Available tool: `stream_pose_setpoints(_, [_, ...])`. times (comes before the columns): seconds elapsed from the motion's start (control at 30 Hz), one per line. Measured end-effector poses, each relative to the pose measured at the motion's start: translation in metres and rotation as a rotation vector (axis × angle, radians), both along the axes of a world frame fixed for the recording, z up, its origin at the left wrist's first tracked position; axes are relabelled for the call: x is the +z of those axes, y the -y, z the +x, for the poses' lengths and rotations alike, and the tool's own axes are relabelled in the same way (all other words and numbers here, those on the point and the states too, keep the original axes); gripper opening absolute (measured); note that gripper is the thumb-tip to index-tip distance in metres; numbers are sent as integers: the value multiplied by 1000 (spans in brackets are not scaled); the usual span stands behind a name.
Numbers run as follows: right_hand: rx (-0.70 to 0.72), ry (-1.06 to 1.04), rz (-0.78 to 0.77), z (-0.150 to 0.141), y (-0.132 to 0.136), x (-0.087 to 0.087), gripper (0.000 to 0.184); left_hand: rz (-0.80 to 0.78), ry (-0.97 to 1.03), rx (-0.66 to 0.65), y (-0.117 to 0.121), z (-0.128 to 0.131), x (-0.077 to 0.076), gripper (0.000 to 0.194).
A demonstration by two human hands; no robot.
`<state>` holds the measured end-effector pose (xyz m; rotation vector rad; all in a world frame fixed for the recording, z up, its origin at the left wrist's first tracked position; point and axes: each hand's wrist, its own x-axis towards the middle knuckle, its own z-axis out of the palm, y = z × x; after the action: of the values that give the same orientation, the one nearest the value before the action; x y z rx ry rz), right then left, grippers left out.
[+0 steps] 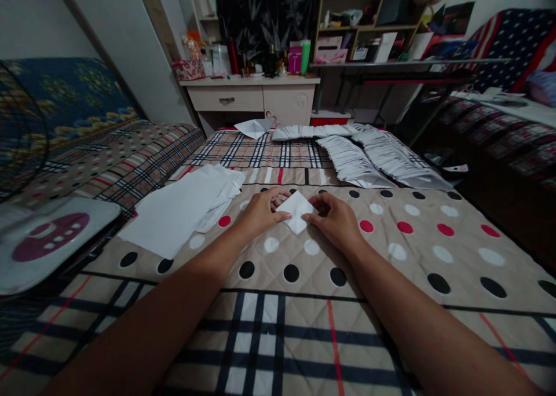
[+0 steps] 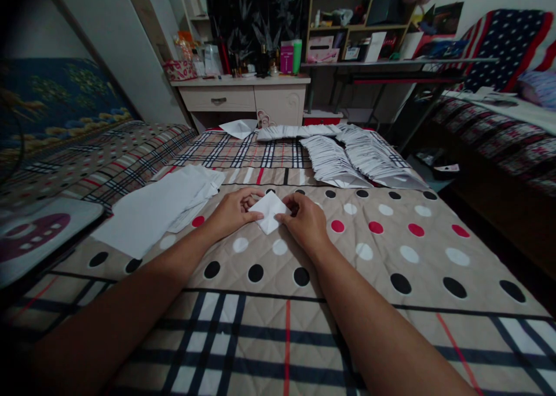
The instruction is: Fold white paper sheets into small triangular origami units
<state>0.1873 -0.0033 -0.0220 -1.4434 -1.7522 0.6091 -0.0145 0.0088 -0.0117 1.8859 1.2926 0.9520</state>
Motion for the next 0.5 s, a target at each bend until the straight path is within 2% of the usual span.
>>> stream_pose_setpoints(0.27, [-23,92,12,0,-1,4,31,109,-174,-38,-1,0,-3,73])
stream_pose_setpoints(0.4, [-20,123,4,-1,-1,5,33,172,-262,-59,-2,0,-6,69])
stream_pose_setpoints(0.5, [-18,100,14,-1,-2,4,30,220,-253,-26,-2,1,-6,61])
